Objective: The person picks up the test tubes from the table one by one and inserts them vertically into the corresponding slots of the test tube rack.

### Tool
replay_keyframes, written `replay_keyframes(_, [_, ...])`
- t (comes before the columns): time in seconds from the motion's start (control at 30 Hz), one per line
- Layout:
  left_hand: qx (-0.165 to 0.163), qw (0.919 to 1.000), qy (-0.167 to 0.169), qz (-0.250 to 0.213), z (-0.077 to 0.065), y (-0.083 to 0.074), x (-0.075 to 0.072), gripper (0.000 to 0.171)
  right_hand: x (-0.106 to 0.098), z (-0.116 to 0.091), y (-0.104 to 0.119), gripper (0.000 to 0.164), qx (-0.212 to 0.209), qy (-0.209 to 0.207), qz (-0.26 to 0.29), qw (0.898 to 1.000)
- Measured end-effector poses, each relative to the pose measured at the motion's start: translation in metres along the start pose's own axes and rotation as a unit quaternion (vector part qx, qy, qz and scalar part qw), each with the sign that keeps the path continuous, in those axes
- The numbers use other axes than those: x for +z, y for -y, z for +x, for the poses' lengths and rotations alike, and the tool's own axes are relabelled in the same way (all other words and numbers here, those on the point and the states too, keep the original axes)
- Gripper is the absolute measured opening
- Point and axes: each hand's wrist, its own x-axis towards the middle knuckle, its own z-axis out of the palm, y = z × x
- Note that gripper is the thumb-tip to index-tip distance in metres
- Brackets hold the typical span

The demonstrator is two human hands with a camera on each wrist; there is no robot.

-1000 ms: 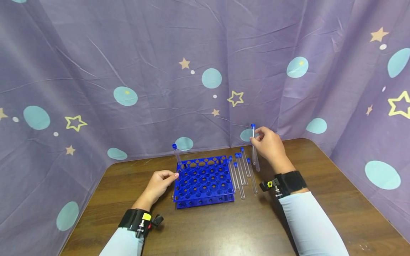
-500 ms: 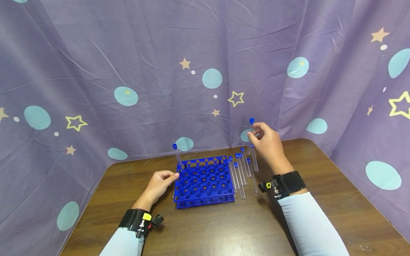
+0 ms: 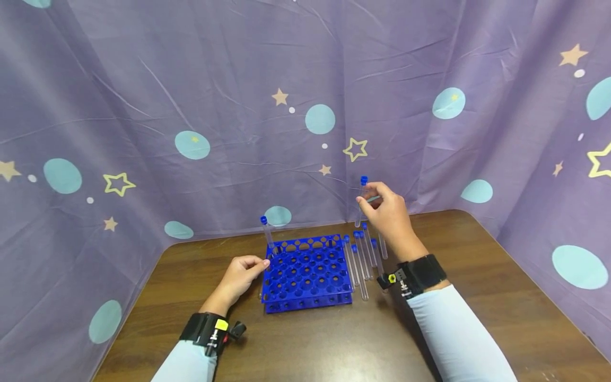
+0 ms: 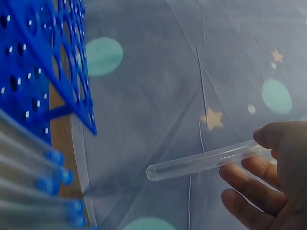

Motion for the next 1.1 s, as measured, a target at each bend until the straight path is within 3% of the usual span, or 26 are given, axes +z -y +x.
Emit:
replay_keyframes(0.33, [0.012,0.9998,-0.001,0.013,0.002,0.003,0.001,0.018,0.038,0.009,0.036,0.039,-0.015,0.077,0.021,0.997])
replay_keyframes(0.5, [0.015,0.9998,0.0,0.01,0.002,0.004,0.0,0.018,0.061,0.015,0.057,0.031,0.007,0.128,0.034,0.991])
replay_keyframes(0.7, [0.013,0.9997,-0.001,0.018,0.001,0.004,-0.001,0.019,0.084,0.023,0.077,0.032,-0.015,0.174,0.048,0.983])
replay_keyframes(1.1, [0.014,0.9994,0.009,0.03,0.002,0.002,-0.002,0.018,0.119,0.025,0.095,0.023,-0.022,0.217,0.072,0.973])
